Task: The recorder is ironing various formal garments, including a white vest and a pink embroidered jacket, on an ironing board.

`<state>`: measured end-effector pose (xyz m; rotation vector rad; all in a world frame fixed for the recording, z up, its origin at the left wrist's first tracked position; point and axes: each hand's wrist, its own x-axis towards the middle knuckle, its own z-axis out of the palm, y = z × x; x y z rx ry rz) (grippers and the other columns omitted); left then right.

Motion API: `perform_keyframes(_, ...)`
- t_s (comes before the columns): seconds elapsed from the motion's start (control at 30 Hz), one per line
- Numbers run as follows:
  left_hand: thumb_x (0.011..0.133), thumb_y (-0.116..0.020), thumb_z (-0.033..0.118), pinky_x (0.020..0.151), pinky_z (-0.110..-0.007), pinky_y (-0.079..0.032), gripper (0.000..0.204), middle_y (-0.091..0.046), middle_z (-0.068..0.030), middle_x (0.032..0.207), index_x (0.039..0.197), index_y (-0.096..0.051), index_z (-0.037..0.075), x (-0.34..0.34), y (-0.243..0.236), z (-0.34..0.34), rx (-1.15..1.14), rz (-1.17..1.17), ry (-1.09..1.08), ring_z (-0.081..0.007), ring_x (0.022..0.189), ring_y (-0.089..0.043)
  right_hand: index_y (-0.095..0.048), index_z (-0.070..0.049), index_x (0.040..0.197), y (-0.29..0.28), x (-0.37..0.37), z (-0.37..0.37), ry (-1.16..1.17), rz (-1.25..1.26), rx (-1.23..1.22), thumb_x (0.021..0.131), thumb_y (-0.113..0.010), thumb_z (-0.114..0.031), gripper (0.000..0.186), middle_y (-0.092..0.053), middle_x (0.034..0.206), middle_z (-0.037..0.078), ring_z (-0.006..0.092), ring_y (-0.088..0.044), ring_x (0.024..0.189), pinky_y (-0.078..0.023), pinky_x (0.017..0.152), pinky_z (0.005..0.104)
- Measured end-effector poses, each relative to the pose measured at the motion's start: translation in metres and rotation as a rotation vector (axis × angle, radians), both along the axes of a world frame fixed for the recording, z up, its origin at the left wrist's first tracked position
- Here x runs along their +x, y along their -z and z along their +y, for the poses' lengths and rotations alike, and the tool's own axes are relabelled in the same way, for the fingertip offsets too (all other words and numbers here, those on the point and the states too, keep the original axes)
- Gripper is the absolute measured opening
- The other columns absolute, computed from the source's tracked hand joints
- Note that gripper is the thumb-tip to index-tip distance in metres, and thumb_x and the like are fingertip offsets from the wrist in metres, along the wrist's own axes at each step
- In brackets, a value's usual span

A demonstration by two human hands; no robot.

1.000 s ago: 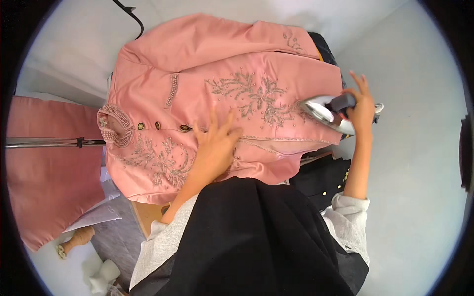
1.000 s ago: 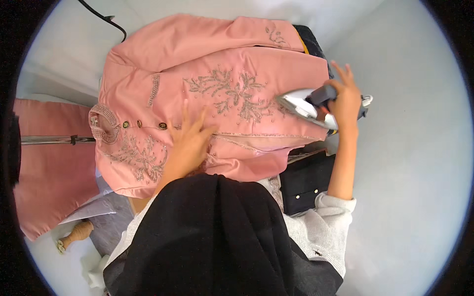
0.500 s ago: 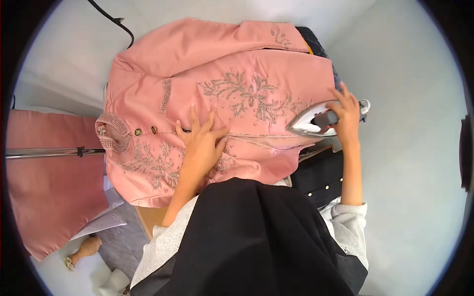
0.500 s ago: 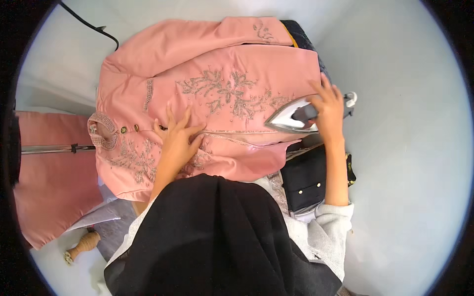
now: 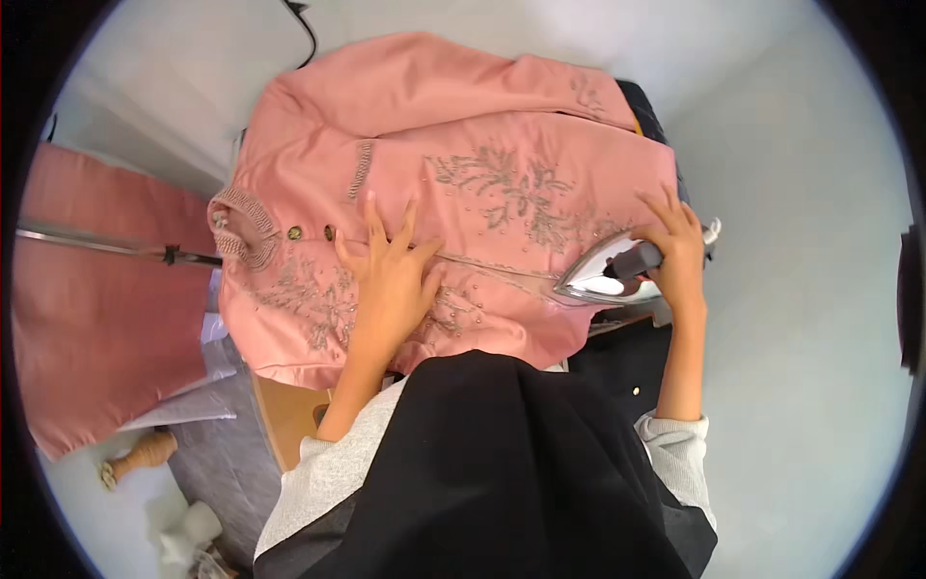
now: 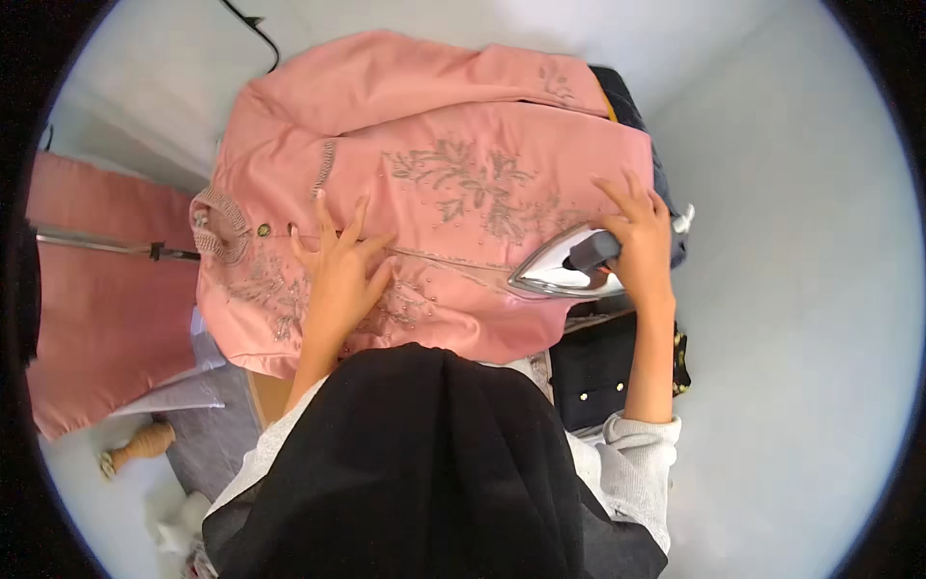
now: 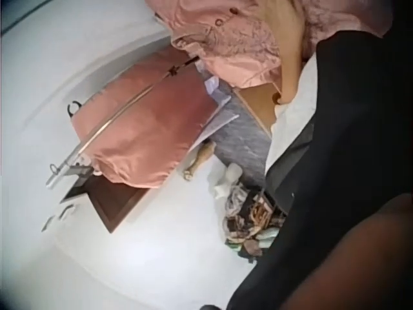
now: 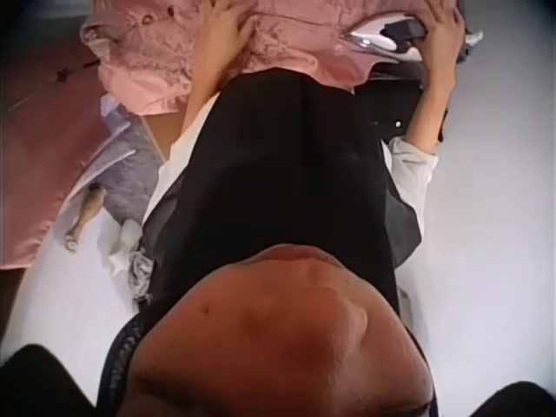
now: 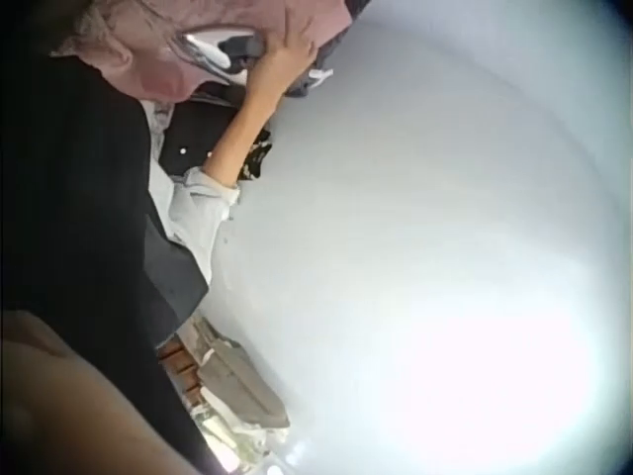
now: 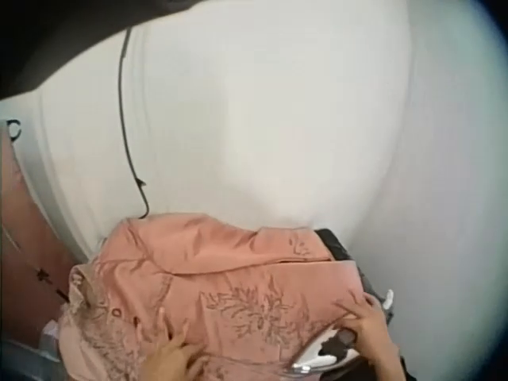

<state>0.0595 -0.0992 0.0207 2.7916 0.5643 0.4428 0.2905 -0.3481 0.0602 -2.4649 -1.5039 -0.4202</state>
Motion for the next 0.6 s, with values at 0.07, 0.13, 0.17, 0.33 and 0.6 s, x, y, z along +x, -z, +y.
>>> perform_keyframes(0.07,0.073,-0.066,0.018,0.098,-0.07,-0.008,0.029,-0.039,-0.01,0.14,0.102,-0.068,0.015,-0.007,-0.003,0.006,-0.049,-0.026,-0.023,-0.0384,0.138,-0.011,-0.062,-0.006,0.079,-0.011,0.0,0.012,0.019,0.043,0.037,0.051,-0.062,0.009,0.032,-0.053,0.128,0.004,0.0334,-0.042,0.125,-0.035,0.096,0.046)
perform_keyframes(0.13,0.073,-0.065,0.019,0.097,-0.07,-0.008,0.029,-0.039,-0.0113,0.139,0.102,-0.067,0.015,-0.013,-0.003,0.009,-0.072,-0.063,-0.062,-0.0394,0.137,-0.013,-0.059,-0.003,0.086,-0.02,-0.003,0.03,0.069,0.127,0.066,0.053,-0.055,0.014,0.037,-0.051,0.13,0.01,0.0362,-0.045,0.12,-0.04,0.092,0.0423)
perform_keyframes(0.17,0.074,-0.065,0.019,0.096,-0.071,-0.007,0.029,-0.037,-0.0097,0.141,0.102,-0.067,0.014,-0.015,-0.002,0.01,-0.063,-0.016,-0.114,-0.0411,0.137,-0.012,-0.059,-0.001,0.086,-0.024,-0.007,0.041,0.018,0.145,0.104,0.053,-0.053,0.014,0.037,-0.049,0.131,0.012,0.037,-0.046,0.118,-0.04,0.091,0.0421)
perform_keyframes(0.33,0.075,-0.066,0.027,0.097,-0.07,-0.002,0.031,-0.034,-0.006,0.145,0.104,-0.067,0.016,-0.02,0.001,0.009,-0.044,-0.031,-0.216,-0.0415,0.137,-0.013,-0.058,0.006,0.092,-0.021,-0.032,0.12,-0.122,0.064,0.099,0.056,-0.048,0.015,0.038,-0.04,0.136,0.023,0.0388,-0.051,0.109,-0.044,0.084,0.0416)
perform_keyframes(0.6,0.075,-0.065,0.028,0.095,-0.07,-0.009,0.029,-0.039,-0.0086,0.139,0.1,-0.067,0.014,-0.044,-0.016,0.039,0.094,-0.039,-0.416,-0.0409,0.134,-0.017,-0.055,0.008,0.103,0.023,-0.084,0.251,-0.159,-0.022,-0.036,0.066,-0.062,0.001,0.038,-0.041,0.131,0.026,0.034,-0.05,0.112,-0.045,0.088,0.0391)
